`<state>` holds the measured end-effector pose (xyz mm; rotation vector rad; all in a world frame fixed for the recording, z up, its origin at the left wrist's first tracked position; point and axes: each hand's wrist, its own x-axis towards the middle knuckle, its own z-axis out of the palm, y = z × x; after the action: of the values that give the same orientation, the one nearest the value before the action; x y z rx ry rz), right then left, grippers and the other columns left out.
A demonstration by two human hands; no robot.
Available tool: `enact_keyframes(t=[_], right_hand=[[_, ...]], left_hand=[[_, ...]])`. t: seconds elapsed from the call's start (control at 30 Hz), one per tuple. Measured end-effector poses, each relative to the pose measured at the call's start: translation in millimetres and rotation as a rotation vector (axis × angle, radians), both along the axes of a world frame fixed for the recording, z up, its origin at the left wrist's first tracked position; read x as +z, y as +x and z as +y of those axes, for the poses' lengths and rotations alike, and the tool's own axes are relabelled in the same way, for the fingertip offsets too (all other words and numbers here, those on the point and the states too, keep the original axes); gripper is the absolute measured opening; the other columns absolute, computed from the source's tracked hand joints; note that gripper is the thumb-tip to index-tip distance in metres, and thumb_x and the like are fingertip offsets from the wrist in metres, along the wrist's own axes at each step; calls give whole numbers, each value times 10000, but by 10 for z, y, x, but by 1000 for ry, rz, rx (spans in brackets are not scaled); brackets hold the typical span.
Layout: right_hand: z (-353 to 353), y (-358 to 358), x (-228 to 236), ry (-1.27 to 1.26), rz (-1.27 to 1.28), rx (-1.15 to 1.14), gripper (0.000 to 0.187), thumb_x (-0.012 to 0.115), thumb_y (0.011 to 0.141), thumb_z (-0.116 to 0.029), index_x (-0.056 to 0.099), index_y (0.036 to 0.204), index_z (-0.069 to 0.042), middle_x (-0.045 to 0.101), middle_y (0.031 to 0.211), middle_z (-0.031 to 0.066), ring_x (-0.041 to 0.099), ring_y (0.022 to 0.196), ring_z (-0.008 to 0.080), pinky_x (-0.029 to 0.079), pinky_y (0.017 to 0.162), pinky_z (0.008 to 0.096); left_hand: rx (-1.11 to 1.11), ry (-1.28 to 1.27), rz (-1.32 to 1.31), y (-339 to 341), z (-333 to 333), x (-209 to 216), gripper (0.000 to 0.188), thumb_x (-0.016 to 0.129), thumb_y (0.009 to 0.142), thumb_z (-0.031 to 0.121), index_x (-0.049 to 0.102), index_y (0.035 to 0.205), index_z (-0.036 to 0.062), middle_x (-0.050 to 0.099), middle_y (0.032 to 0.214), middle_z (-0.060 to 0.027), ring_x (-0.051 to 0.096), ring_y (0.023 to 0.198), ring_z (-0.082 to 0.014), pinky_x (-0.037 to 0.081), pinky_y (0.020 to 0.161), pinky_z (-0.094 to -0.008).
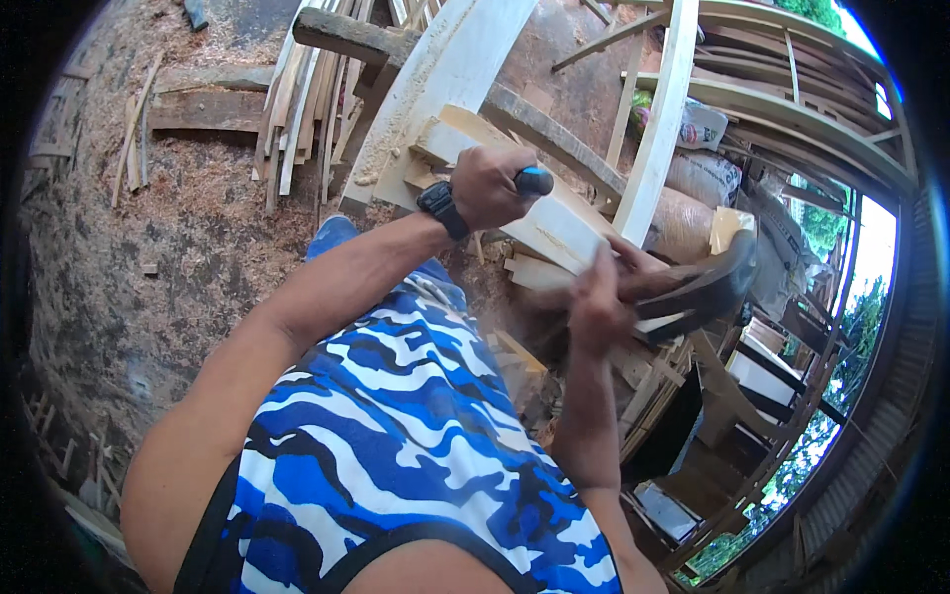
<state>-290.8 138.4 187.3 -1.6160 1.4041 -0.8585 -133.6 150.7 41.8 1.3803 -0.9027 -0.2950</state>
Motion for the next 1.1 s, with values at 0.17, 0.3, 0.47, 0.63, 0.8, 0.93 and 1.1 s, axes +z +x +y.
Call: enact_keyframes(t=[0.17,0.3,0.47,0.63,0.8,0.93,1.1], right_hand=[[-130,-192,-138,-153,803,487,227,733,885,-158,694,1029,14,714,830,207,695,722,297,537,733,397],[-106,-146,-137,28,242,87,152,706,905,-83,700,1010,27,705,772,55,664,709,193,542,698,346],[-241,-303,-410,-74,811,466,277,771,841,-191,680,1002,16,651,733,196,654,693,303,514,704,424],[-27,-400,-89,185,707,328,269,771,856,-191,696,1020,8,627,679,48,591,589,160,465,574,335],[146,-684,-78,342,430,184,170,766,881,-127,682,967,-7,560,646,-35,505,506,61,378,462,258],[120,-543,111,321,404,212,156,768,891,-106,671,974,-16,531,625,-51,482,474,49,355,435,235],[95,-325,330,271,424,279,144,759,896,-73,669,988,-8,522,598,-50,489,471,51,358,442,227]], left_hand=[[-101,18,31,0,40,15,182,748,817,273,644,773,130,635,668,-145,669,656,-378,503,541,-462],[-5,51,-33,-34,-68,-102,256,732,842,362,653,781,126,637,672,-148,670,658,-376,502,537,-450],[-133,60,-38,-53,-38,-6,263,709,855,366,661,766,124,651,703,-148,671,682,-384,517,574,-464],[-510,401,-225,-45,-183,-83,130,722,745,255,689,762,131,686,746,-162,687,722,-393,541,634,-500],[-364,162,-111,-197,56,287,77,682,770,208,670,783,134,696,749,-148,696,730,-393,545,624,-512],[-178,-49,-26,-167,96,346,147,714,784,200,616,704,123,631,649,-124,658,626,-370,504,539,-465],[-132,-39,-4,-99,141,299,138,744,776,185,628,723,131,634,644,-123,657,615,-362,506,536,-459]])
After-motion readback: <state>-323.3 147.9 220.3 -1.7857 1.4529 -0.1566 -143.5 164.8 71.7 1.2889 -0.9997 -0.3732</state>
